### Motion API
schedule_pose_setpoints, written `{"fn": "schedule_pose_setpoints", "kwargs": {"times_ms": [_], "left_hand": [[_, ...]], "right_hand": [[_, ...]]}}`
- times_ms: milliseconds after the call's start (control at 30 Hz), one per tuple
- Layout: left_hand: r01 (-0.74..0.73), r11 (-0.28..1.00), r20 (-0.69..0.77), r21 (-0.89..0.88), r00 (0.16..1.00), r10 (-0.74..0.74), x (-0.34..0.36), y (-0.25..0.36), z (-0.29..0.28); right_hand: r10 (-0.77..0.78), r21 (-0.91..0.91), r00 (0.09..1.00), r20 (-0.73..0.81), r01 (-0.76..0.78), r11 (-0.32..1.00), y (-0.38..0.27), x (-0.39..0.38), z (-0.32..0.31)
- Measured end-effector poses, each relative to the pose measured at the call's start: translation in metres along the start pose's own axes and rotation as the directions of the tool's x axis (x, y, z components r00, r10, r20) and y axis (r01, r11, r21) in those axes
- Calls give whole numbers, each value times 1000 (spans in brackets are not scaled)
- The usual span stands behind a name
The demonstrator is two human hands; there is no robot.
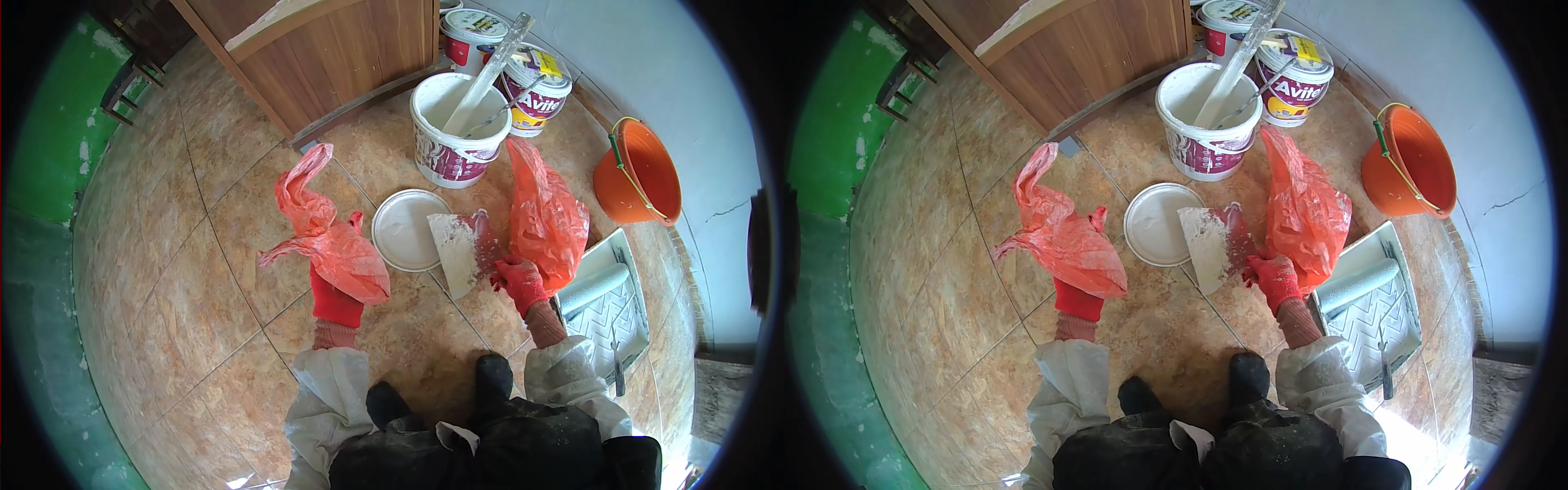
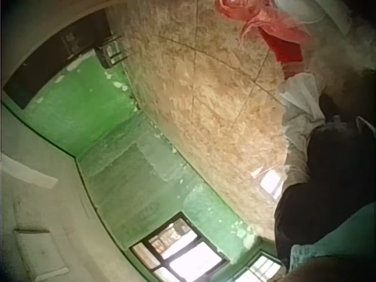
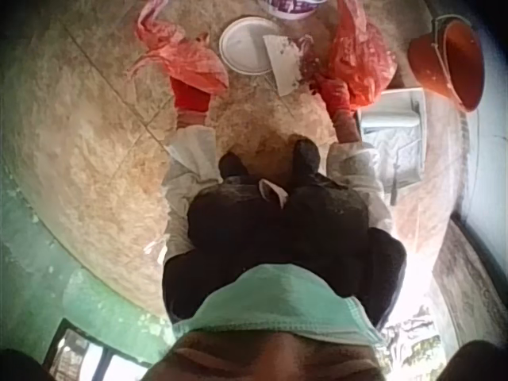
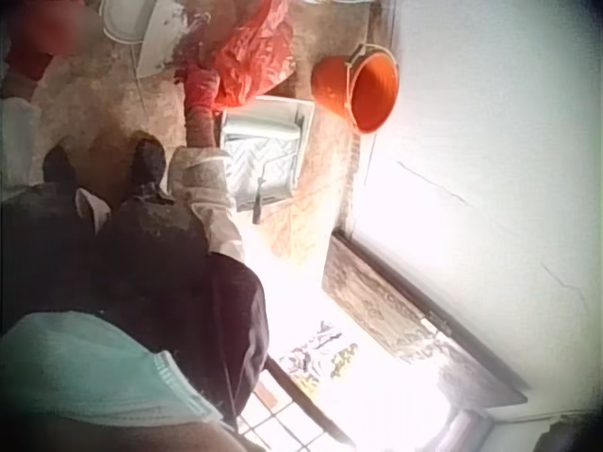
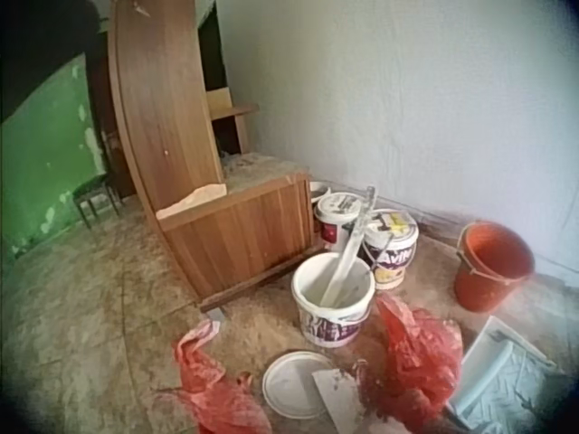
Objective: The person prepares paint by retrieving a bag of material, adding it to a bucket of liquid, and stirring the mixture with a wooden stick.
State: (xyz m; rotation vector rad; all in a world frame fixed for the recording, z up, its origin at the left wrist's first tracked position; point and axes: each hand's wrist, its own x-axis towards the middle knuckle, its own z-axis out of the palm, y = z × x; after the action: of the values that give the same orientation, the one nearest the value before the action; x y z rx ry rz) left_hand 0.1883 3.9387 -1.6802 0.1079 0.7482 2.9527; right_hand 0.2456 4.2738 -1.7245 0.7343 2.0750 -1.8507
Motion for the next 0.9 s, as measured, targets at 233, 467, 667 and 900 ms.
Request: {"fn": "schedule_pose_setpoints", "kwargs": {"times_ms": [233,467,667,900], "left_hand": [[19,1000,-115,11,993,-17,5,-7,0],[63,998,50,-1,997,-63,-3,-12,0],[50,997,-61,-64,997,-54,-9,-34,19],[111,978,173,-175,982,-81,4,-24,22]], "right_hand": [[-158,-61,988,0,157,986,2,1,-8],[-9,197,998,64,-4,980,-37,-10,0],[-3,184,996,86,-13,983,-81,-34,-32],[-373,77,928,23,370,926,-162,-44,-72]]}}
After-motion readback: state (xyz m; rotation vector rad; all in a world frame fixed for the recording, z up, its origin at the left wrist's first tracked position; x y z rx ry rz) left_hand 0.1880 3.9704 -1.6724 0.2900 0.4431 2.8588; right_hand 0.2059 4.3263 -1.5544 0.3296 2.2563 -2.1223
